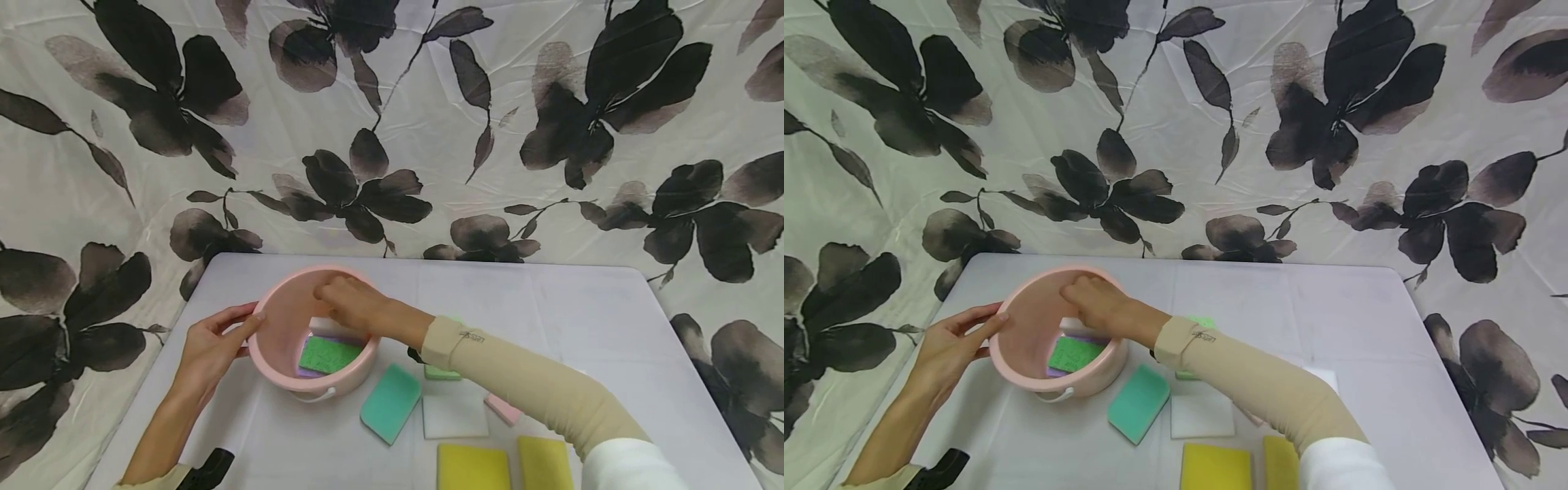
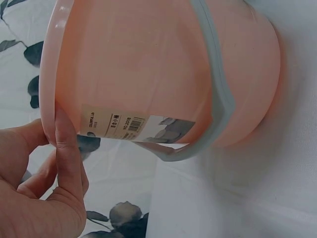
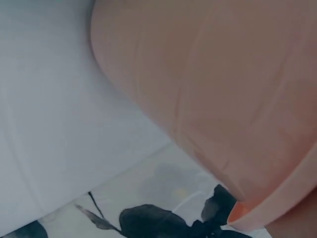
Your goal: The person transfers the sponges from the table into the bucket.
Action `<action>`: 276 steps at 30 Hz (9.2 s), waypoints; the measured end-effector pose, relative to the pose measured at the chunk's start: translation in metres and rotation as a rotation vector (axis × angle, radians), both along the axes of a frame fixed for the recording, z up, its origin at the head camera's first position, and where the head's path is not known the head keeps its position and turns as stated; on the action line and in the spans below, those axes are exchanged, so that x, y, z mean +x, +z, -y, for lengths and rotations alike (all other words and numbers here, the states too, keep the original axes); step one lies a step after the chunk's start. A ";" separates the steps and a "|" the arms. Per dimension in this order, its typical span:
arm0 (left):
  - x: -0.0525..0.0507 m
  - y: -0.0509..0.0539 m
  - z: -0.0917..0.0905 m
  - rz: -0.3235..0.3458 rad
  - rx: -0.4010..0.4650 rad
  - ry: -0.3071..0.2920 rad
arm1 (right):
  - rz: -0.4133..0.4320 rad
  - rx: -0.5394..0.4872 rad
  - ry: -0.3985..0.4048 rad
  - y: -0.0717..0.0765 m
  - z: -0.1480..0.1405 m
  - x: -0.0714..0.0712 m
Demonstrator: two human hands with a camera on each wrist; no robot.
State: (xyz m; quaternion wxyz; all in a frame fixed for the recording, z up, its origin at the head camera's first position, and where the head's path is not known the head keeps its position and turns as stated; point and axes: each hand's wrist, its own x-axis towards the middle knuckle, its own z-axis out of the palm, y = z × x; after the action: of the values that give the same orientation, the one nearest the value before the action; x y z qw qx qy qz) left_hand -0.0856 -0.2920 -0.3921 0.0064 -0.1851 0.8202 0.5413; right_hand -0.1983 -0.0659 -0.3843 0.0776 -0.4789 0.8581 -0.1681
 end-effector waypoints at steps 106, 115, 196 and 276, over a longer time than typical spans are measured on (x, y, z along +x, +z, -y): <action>0.003 -0.004 -0.002 -0.023 -0.010 0.019 | 0.460 -0.423 -0.598 -0.107 -0.218 0.023; 0.003 -0.002 -0.002 -0.017 -0.008 0.024 | 0.496 -0.416 -0.567 -0.112 -0.222 0.027; -0.003 0.001 0.001 0.043 -0.015 -0.023 | 0.662 -0.652 -0.224 0.046 -0.122 -0.002; -0.004 0.004 -0.001 0.056 -0.013 -0.003 | 0.455 -0.090 0.066 -0.003 0.007 0.004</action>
State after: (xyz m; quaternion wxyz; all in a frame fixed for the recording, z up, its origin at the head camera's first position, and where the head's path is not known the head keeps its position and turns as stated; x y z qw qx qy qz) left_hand -0.0900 -0.2909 -0.3881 0.0287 -0.1990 0.8236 0.5304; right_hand -0.1941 -0.0725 -0.3872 0.2531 -0.4595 0.7940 -0.3072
